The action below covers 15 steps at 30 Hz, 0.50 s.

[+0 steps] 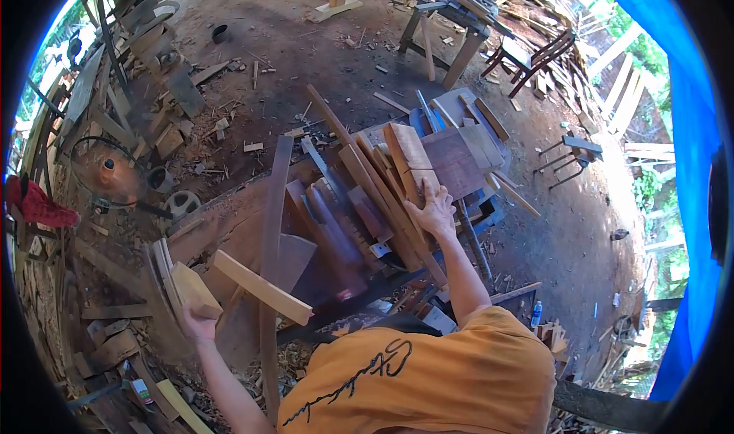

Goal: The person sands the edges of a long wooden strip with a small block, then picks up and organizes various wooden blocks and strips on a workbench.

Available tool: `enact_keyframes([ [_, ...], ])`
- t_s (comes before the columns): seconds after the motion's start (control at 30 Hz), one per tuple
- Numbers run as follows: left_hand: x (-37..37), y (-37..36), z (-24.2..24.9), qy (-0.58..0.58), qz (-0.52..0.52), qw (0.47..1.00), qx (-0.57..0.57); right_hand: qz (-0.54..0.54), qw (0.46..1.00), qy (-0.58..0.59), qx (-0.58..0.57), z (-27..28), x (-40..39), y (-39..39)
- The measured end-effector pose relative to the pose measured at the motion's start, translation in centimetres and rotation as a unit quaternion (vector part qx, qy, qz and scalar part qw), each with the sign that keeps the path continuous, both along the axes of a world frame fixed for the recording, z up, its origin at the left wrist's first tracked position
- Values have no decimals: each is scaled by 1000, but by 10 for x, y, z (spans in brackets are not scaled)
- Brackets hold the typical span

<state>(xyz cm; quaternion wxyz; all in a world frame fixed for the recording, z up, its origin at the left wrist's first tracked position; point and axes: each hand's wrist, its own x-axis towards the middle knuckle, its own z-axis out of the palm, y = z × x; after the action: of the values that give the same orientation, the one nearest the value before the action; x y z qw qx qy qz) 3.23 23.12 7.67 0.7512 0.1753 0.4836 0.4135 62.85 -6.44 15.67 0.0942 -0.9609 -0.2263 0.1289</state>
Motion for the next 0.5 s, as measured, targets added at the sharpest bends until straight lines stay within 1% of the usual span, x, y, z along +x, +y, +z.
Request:
enact_keyframes([
  [0.07,-5,10,-14,-24,-30,999,6,9,1000,-23,-10,2,-10,0],
  [0.1,-5,14,-21,-48,-28,998,9,21,999,-41,-14,1,-17,5],
  [0.13,-9,19,-34,-46,-12,999,-3,13,999,-35,-11,14,-28,12],
  [0.17,-12,22,-41,-42,-16,999,0,34,998,-53,17,22,-39,14],
  [0.2,-22,27,-58,-66,-44,997,16,70,989,-117,60,4,-43,12],
  [0.23,-4,21,-39,-30,-6,1000,5,83,986,-127,66,-3,-48,18],
  [0.3,4,20,-40,-18,-16,998,54,140,966,-197,87,-11,-74,28],
  [0.33,0,22,-50,-2,-30,998,59,154,965,-192,87,-8,-91,34],
  [0.37,-3,23,-57,9,-43,998,40,193,961,-173,99,-3,-111,42],
  [0.4,1,20,-49,19,-45,998,44,230,955,-154,110,0,-129,49],
  [0.43,4,16,-43,29,-48,997,47,240,952,-153,109,0,-147,56],
  [0.5,-1,17,-44,34,-43,998,38,279,942,4,189,-2,-186,74],
])
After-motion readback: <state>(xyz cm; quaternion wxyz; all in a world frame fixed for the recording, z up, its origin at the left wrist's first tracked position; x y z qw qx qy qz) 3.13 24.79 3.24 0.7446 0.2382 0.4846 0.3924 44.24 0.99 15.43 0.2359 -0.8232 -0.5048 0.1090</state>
